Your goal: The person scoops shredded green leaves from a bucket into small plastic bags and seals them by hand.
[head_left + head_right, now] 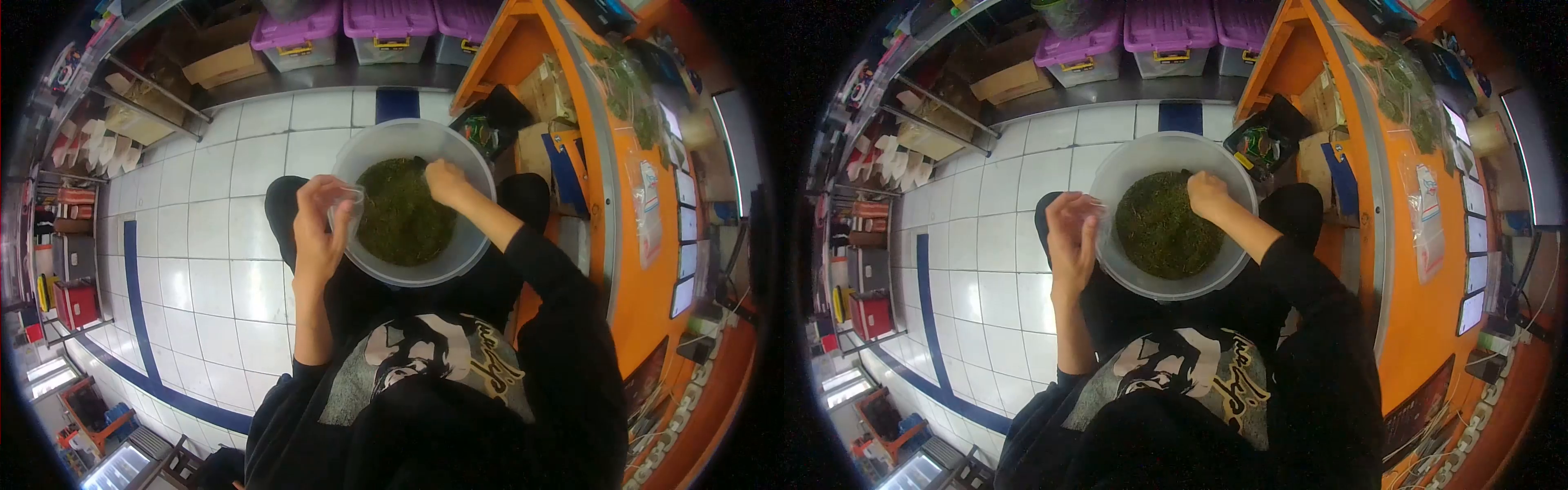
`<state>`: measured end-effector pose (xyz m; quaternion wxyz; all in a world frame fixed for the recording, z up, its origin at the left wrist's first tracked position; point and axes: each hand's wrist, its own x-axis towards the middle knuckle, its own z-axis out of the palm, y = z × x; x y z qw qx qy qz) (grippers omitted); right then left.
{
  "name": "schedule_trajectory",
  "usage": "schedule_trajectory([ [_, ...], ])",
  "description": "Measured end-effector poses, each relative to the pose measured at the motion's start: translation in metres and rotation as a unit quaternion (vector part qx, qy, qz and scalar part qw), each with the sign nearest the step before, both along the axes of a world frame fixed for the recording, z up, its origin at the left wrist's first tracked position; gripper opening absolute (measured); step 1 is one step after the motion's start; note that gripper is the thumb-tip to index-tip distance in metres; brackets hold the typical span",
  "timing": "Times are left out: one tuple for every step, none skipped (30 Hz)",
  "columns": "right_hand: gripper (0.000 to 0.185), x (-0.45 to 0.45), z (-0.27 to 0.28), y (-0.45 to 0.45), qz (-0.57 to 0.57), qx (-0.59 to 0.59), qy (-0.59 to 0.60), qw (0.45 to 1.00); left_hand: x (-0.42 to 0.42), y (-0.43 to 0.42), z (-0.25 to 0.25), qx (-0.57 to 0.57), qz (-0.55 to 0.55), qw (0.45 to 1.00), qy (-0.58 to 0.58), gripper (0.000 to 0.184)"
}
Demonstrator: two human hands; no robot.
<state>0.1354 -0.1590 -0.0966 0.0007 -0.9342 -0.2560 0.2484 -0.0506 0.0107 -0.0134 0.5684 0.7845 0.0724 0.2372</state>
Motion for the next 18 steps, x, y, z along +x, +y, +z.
schedule_trajectory([
  [0.017,-0.001,-0.003,0.003,0.023,-0.016,0.009,1.000,-0.003,0.005,-0.001,-0.016,0.008,0.999,-0.037,0.032],
  [0.017,-0.002,-0.006,0.004,0.026,-0.016,0.010,0.999,-0.006,0.011,-0.002,-0.032,0.016,0.997,-0.073,0.029],
  [0.019,-0.004,-0.009,0.003,0.030,-0.031,0.018,0.999,-0.009,0.015,0.004,-0.040,0.018,0.995,-0.085,0.017],
  [0.020,-0.005,-0.011,0.003,0.033,-0.046,0.025,0.998,-0.013,0.022,0.001,-0.040,0.020,0.996,-0.083,0.017],
  [0.020,-0.006,-0.015,0.004,0.033,-0.046,0.026,0.998,-0.016,0.029,-0.005,-0.055,0.024,0.995,-0.075,0.014],
  [0.020,-0.006,-0.018,0.005,0.002,-0.041,0.015,0.999,-0.018,0.033,-0.006,-0.070,0.026,0.995,-0.067,0.010],
  [0.019,-0.006,-0.022,0.006,-0.029,-0.037,0.006,0.999,-0.018,0.037,-0.007,-0.061,0.025,0.994,-0.082,0.007],
  [0.019,-0.006,-0.025,0.005,-0.030,-0.038,0.006,0.999,-0.018,0.038,-0.007,-0.062,0.024,0.994,-0.082,0.007],
  [0.019,-0.006,-0.021,0.005,-0.035,-0.030,-0.004,0.999,-0.018,0.038,-0.008,-0.062,0.025,0.994,-0.091,0.009],
  [0.019,-0.006,-0.017,0.007,-0.039,-0.020,-0.015,0.999,-0.019,0.039,-0.008,-0.061,0.025,0.993,-0.101,0.010],
  [0.019,-0.006,-0.013,0.007,-0.037,-0.021,-0.016,0.999,-0.020,0.040,-0.006,-0.062,0.027,0.992,-0.102,0.010],
  [0.019,-0.006,-0.006,0.007,-0.014,-0.011,-0.014,1.000,-0.022,0.041,-0.003,-0.056,0.026,0.993,-0.103,0.012],
  [0.019,-0.006,-0.001,0.009,0.011,-0.002,-0.011,1.000,-0.024,0.041,-0.002,-0.051,0.026,0.993,-0.103,0.014],
  [0.019,-0.006,0.001,0.012,0.016,-0.004,-0.011,1.000,-0.026,0.043,-0.002,-0.052,0.032,0.993,-0.104,0.014],
  [0.018,-0.008,0.003,0.014,0.031,0.029,-0.032,0.999,-0.028,0.045,-0.003,-0.040,0.030,0.994,-0.101,0.022],
  [0.018,-0.010,0.005,0.017,0.043,0.063,-0.053,0.996,-0.029,0.048,-0.003,-0.028,0.026,0.994,-0.099,0.030],
  [0.018,-0.010,0.007,0.018,0.043,0.063,-0.052,0.996,-0.030,0.049,-0.003,-0.028,0.027,0.994,-0.098,0.030],
  [0.016,-0.011,0.014,0.022,0.089,0.068,-0.067,0.991,-0.032,0.051,-0.002,-0.026,0.033,0.995,-0.086,0.030],
])
